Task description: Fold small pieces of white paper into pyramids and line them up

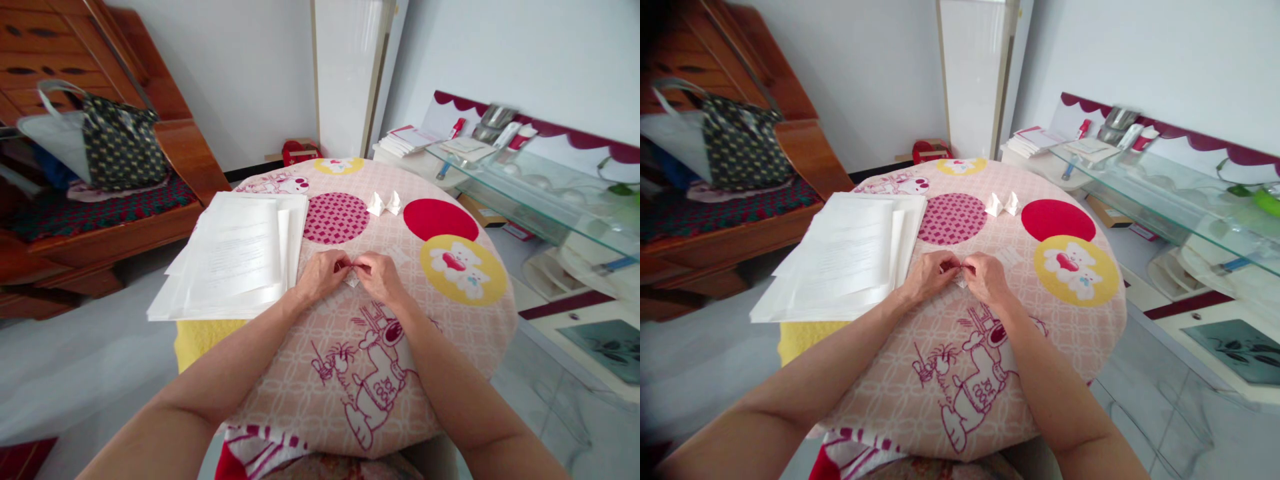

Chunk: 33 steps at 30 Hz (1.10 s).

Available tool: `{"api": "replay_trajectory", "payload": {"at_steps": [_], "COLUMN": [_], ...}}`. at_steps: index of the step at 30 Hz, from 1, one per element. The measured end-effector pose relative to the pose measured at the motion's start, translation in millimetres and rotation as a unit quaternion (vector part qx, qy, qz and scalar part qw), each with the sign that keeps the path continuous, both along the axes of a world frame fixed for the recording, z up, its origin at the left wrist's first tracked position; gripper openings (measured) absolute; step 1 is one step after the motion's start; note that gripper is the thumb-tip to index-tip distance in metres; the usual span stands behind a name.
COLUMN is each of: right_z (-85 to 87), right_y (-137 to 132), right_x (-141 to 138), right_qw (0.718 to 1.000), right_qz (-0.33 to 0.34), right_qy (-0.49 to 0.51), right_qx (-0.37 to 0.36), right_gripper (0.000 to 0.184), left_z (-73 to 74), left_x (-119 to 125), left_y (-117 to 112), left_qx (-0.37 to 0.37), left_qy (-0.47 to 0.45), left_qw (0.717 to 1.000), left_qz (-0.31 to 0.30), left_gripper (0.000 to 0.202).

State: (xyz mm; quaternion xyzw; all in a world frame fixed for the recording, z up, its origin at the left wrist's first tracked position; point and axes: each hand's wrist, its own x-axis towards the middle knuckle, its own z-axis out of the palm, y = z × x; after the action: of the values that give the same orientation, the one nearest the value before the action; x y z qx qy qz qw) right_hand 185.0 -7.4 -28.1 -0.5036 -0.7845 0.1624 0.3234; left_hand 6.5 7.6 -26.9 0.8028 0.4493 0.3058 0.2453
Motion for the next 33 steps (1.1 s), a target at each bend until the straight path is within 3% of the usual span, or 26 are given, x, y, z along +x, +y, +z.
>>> {"api": "replay_trajectory", "payload": {"at_steps": [9,23,28,33], "right_z": [1.8,-1.4,-7.8,-12.2], "right_y": [-2,-1,0,1], "right_x": [-3,-11,-11,-10], "right_qw": [0.999,0.998,0.999,0.990], "right_qz": [-0.006,-0.015,-0.016,-0.028], "right_qy": [-0.035,-0.062,0.006,0.068], "right_qx": [-0.006,-0.004,0.038,0.124], "right_gripper": [0.014,0.015,0.019,0.021], "left_z": [3.6,9.1,8.6,7.4], "left_x": [-8,-13,-14,-16], "left_y": [7,10,12,14], "left_qx": [-0.029,-0.069,-0.110,-0.181], "left_qy": [-0.028,-0.046,-0.102,-0.211], "left_qw": [0.999,0.996,0.989,0.960], "left_qz": [0.025,0.008,0.000,-0.029], "left_gripper": [0.009,0.008,0.008,0.016]}}
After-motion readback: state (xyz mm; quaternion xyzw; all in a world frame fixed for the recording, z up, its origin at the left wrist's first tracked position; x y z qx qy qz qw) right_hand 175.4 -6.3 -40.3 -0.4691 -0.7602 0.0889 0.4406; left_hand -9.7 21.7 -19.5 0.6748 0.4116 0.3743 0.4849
